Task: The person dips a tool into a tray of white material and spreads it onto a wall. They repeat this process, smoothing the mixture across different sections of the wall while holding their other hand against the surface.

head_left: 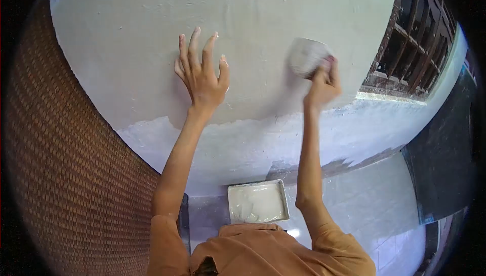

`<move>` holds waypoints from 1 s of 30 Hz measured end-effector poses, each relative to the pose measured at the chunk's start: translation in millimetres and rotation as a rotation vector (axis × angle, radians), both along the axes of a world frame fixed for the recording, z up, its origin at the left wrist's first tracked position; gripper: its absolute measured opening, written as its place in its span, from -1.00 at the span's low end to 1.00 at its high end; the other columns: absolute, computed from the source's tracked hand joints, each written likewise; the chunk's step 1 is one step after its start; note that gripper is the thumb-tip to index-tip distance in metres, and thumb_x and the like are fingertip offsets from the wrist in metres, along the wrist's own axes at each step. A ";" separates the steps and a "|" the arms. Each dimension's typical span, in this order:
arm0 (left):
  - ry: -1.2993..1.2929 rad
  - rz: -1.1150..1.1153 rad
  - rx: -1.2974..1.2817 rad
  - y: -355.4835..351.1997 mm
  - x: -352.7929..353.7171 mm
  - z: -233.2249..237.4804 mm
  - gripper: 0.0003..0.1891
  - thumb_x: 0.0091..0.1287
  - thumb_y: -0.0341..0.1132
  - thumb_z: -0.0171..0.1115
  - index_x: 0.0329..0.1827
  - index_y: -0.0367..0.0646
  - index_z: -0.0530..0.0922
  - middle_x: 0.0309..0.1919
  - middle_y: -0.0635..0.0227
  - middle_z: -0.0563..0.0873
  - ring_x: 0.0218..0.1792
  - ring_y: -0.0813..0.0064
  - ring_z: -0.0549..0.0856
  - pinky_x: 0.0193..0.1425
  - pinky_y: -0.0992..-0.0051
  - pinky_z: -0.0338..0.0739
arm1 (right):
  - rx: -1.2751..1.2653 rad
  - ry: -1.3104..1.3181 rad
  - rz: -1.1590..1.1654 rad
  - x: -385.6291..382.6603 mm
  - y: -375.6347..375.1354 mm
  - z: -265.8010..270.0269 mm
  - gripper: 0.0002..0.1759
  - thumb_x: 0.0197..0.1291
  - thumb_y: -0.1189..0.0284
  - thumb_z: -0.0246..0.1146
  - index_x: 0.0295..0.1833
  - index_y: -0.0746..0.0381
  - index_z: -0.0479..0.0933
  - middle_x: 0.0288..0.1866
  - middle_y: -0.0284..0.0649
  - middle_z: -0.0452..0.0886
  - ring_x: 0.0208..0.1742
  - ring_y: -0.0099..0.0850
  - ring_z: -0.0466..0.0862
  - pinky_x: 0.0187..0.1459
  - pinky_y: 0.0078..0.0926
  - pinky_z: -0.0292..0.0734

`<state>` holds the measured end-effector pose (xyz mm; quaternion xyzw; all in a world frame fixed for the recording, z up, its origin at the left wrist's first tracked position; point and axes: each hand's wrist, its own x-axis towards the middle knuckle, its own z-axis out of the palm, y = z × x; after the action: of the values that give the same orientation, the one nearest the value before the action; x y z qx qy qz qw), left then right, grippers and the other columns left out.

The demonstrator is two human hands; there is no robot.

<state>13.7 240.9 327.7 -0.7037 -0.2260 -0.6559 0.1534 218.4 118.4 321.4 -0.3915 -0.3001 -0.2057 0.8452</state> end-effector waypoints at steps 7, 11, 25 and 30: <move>0.001 -0.008 -0.026 -1.4 2.1 3.1 -0.46 0.31 -0.21 0.13 0.40 0.09 0.38 0.48 0.23 0.25 0.54 -0.02 0.04 0.41 -0.08 -0.04 | -0.095 -0.208 0.237 -55.2 27.8 38.3 -0.57 0.37 0.50 0.21 0.30 0.42 0.46 0.02 -0.10 0.68 -0.22 -0.57 0.61 -0.35 -0.68 0.53; 0.035 0.009 -0.006 -2.0 -3.5 3.0 -0.46 0.31 -0.21 0.13 0.40 0.09 0.38 0.49 0.23 0.24 0.54 -0.01 0.04 0.41 -0.09 -0.03 | -0.181 -0.053 -0.032 3.3 17.3 34.3 -0.58 0.32 0.49 0.23 0.26 0.41 0.50 -0.08 -0.16 0.69 -0.27 -0.53 0.64 -0.30 -0.56 0.61; 0.013 0.019 -0.012 1.4 -11.4 0.5 -0.47 0.31 -0.22 0.14 0.39 0.07 0.40 0.48 0.22 0.26 0.53 -0.03 0.07 0.42 -0.05 -0.02 | 0.079 -0.030 0.043 -12.8 4.9 60.9 -0.62 0.35 0.51 0.18 0.24 0.41 0.52 -0.22 -0.20 0.70 -0.30 -0.58 0.61 -0.28 -0.59 0.59; 0.018 0.024 -0.009 5.1 -10.8 -1.9 -0.48 0.31 -0.21 0.13 0.38 0.08 0.40 0.48 0.23 0.26 0.53 -0.01 0.07 0.40 -0.07 -0.02 | -0.001 -0.070 0.147 -31.3 -2.6 44.0 -0.64 0.37 0.51 0.21 0.23 0.39 0.53 -0.03 -0.16 0.69 -0.19 -0.51 0.67 -0.30 -0.54 0.65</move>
<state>2.9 246.1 325.9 -0.7074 -0.2360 -0.6467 0.1602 187.1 115.8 365.4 -0.3612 -0.3576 -0.1564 0.8469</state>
